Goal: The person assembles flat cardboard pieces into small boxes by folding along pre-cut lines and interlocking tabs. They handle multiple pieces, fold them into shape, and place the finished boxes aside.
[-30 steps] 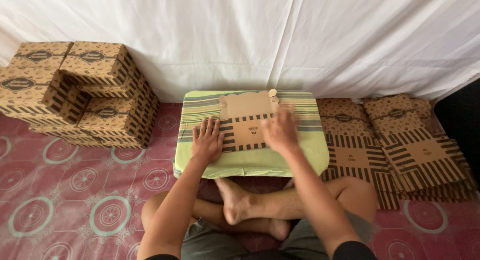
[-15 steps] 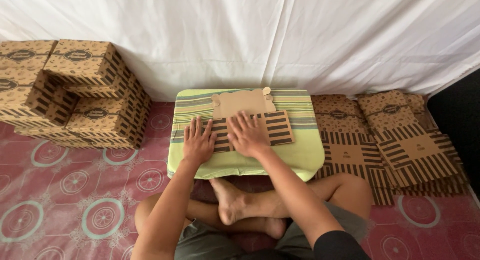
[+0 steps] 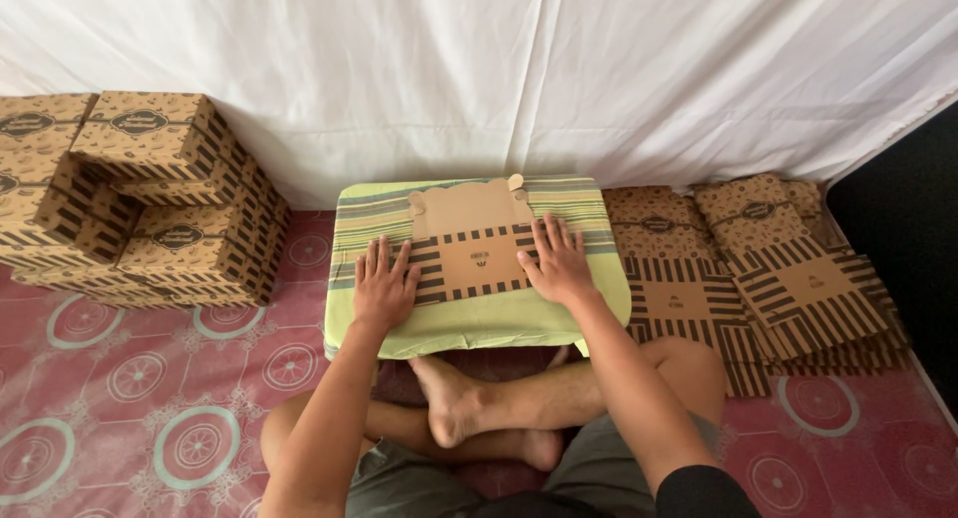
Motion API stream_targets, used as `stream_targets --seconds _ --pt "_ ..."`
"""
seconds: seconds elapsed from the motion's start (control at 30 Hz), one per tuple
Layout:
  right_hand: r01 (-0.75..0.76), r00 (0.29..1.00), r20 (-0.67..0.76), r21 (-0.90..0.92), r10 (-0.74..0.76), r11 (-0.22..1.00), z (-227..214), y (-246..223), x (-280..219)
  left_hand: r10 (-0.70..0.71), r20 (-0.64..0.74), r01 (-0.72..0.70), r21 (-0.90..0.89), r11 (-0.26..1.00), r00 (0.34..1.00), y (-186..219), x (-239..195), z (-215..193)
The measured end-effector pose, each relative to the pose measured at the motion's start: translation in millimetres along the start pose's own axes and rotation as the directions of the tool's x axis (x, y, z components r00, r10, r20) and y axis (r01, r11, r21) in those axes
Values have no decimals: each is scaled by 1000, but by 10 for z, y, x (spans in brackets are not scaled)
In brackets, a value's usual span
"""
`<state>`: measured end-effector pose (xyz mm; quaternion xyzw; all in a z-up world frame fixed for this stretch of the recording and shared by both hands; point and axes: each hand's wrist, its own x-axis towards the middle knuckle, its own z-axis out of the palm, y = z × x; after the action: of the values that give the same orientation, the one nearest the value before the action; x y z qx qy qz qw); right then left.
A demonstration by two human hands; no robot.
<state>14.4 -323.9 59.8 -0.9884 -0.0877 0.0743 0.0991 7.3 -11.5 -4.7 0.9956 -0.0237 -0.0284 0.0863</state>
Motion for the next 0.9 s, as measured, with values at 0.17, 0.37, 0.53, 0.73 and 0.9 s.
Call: stream_targets --seconds 0.17,0.37,0.53,0.73,0.9 --pt "-109 988 -71 288 134 951 -4 74 60 -36 -123 12 -186 982 992 -94 2 61" --pt "-196 935 -99 657 341 728 -140 235 64 -130 -503 -206 -557 804 854 -306 -21 268" --pt "-131 925 -137 761 354 636 -122 240 -3 -182 -557 -248 -608 754 810 -298 -53 225" --pt "165 672 -312 947 672 275 -750 -329 -519 -226 -599 -282 -633 721 768 -284 -106 135" --pt "652 222 -959 280 175 705 -486 -49 -381 -206 -621 -324 -628 707 756 -266 -102 127"
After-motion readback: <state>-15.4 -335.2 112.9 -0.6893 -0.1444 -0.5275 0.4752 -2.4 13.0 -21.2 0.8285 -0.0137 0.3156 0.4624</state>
